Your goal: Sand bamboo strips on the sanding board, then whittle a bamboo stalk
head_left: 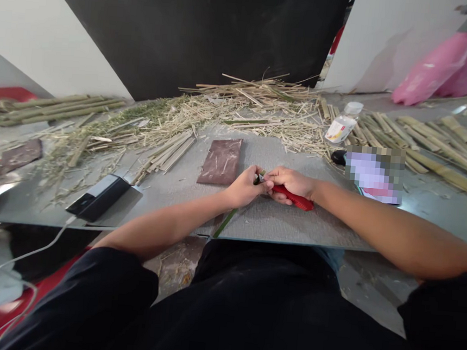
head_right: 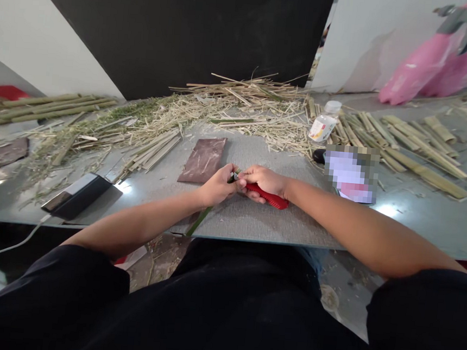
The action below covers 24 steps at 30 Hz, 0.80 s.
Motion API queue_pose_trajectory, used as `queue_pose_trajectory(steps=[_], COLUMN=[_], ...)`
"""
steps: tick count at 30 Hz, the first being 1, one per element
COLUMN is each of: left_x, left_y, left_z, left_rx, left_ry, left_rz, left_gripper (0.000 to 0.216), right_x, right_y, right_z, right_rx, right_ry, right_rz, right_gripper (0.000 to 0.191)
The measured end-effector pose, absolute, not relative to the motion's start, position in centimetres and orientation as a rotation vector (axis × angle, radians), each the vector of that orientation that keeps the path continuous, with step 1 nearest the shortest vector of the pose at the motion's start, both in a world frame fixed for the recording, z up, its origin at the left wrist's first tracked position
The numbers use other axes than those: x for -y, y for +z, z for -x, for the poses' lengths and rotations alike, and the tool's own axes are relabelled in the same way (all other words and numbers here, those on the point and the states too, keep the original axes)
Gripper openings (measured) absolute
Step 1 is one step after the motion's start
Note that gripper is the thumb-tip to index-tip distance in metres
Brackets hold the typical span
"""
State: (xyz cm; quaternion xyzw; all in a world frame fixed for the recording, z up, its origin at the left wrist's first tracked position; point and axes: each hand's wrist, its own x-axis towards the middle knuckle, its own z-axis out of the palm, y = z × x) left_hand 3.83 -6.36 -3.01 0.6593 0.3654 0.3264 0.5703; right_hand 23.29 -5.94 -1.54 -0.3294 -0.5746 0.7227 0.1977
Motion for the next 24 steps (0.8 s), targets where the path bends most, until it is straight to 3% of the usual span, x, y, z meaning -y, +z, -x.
queue_pose_trajectory(steps=[10,14,17,24], left_x=[6.0,6.1,6.3,6.3], left_y=[-3.3,-2.7,-2.3,-2.6], left_z=[-4.3,-4.1,-3.8,-3.8], left_rx=[-0.981,-0.932,-0.868,-0.824], left_ry=[0.787,0.773,0.745,0.744], left_rz=[-1.471,-1.478,-1.472,-1.468], left_gripper=[0.027,0.04,0.054,0.06], right_x=[6.8,6.6,6.3,6.1], right_y=[-3.0,-3.2,-2.8,-2.1], right_z=[-21.8,-21.9,-22.6,-23.4], right_rx=[1.477,1.442,1.518,1.627], right_ry=[1.695,1.613,1.727,1.957], right_rz=[0.973,0.972,0.927,0.914], right_gripper=[0.033,0.039,0.041,0.033])
